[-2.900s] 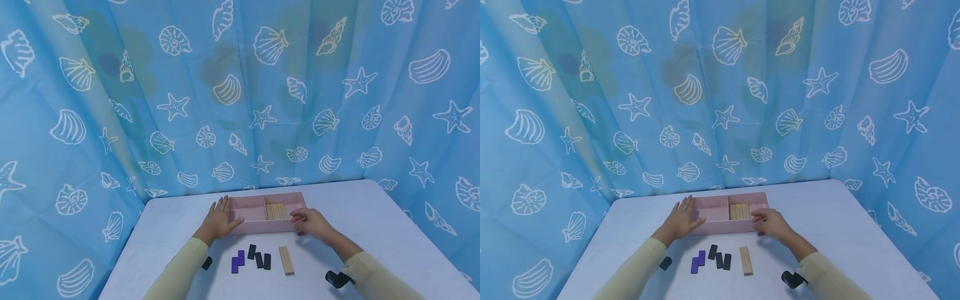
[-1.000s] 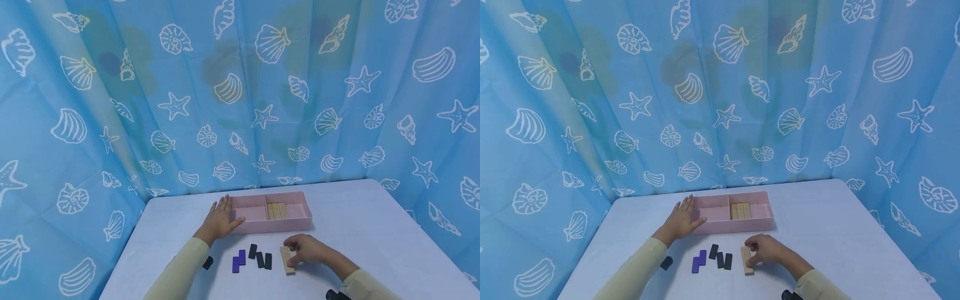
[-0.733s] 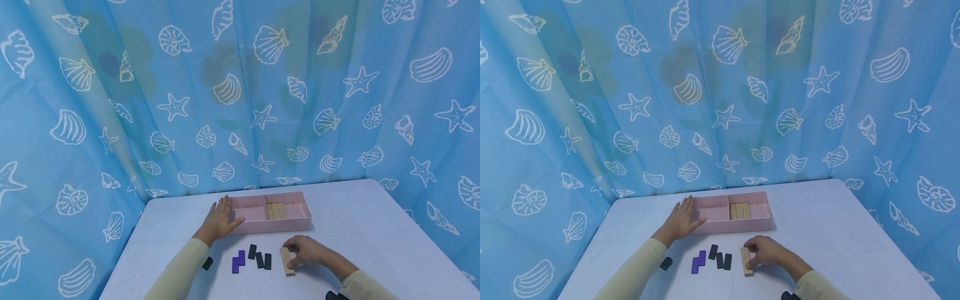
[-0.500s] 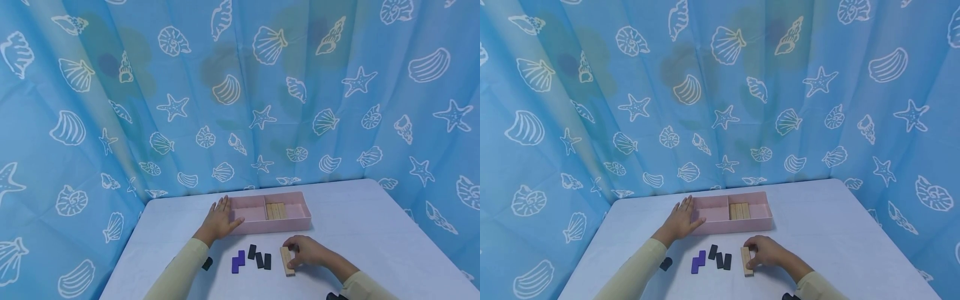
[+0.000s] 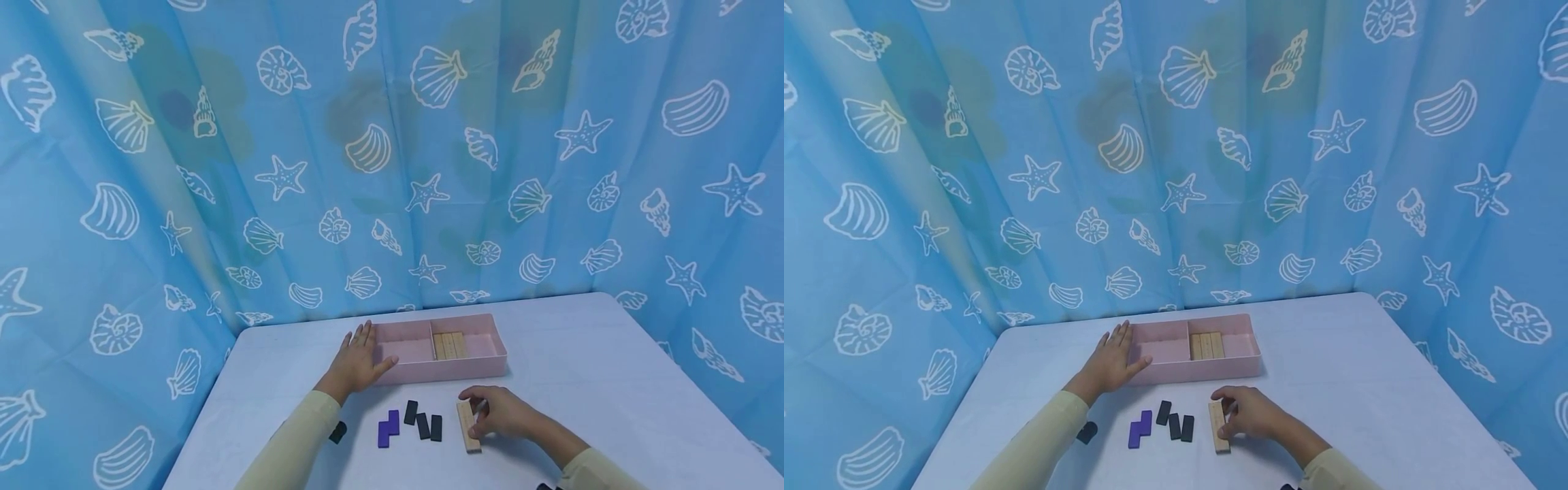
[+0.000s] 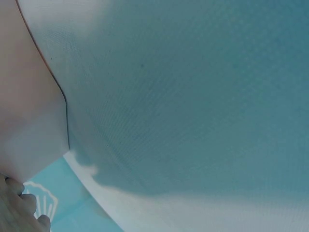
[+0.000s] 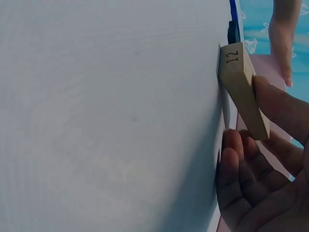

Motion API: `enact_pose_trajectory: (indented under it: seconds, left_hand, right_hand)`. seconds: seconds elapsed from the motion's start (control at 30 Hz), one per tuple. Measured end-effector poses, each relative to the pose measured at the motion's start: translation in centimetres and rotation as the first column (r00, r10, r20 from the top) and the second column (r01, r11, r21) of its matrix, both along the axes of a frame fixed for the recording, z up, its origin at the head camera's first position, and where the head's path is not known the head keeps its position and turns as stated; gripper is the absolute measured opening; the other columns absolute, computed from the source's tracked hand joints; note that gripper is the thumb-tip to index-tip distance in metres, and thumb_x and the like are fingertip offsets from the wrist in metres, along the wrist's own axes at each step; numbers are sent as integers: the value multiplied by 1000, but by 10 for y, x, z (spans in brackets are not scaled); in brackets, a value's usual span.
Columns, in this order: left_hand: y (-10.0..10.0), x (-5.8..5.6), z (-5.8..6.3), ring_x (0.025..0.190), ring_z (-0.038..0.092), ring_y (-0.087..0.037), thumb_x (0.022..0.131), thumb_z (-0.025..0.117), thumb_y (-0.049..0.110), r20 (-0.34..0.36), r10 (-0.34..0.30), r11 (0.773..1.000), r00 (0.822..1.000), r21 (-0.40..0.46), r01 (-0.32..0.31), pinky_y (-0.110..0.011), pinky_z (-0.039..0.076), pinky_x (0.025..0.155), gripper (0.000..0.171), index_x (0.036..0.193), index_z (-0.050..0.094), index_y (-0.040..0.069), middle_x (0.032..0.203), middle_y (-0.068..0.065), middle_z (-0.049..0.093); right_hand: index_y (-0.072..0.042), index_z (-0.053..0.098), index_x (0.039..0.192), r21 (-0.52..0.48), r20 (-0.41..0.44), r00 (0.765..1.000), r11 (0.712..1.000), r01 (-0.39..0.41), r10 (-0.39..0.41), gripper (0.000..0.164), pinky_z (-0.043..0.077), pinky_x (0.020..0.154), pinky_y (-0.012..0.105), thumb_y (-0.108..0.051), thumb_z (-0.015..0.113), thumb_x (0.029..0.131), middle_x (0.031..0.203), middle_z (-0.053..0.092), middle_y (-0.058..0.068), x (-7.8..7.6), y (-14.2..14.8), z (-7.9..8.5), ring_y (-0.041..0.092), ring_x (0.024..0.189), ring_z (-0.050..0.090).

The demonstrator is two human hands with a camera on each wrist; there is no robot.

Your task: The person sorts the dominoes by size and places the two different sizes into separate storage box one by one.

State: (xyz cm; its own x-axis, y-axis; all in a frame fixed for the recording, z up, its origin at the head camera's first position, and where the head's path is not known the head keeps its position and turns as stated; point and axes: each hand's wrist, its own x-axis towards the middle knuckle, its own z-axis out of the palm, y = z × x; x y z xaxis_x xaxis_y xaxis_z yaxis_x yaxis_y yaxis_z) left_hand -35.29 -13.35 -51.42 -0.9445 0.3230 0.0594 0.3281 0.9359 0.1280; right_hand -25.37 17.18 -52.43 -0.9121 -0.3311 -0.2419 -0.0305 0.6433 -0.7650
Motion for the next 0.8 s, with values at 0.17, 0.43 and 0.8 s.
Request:
enact_pose_trajectory:
  seconds: [0.17, 0.43, 0.8]
  left_hand:
    - [-1, 0, -2, 147, 10, -28, 89, 36, 74, -6, 0, 1000, 1000, 2, 0, -48, 6, 116, 98, 155, 17, 4, 161, -11, 15]
    - [0, 1, 0, 147, 10, -29, 89, 38, 73, -4, -3, 1000, 1000, 21, 3, -49, 7, 116, 98, 155, 17, 3, 161, -11, 14]
    - [0, 2, 1, 147, 11, -29, 89, 38, 73, -4, -4, 1000, 1000, 13, 4, -49, 8, 116, 98, 155, 17, 3, 161, -12, 15]
  right_hand:
    - [-11, 56, 135, -10, -12, 1000, 1000, 13, -13, 76, 53, 64, 32, -11, 88, 66, 103, 59, 2, 4, -4, 4, 17, 73, 59]
    - [-12, 49, 142, -40, 9, 998, 997, 59, -59, 82, 53, 62, 32, -6, 85, 69, 111, 57, 5, 3, -8, 5, 18, 72, 59]
    - [-8, 42, 145, -98, 45, 986, 981, 165, -161, 89, 54, 65, 31, -4, 86, 68, 112, 59, 5, 5, -11, 0, 16, 76, 59]
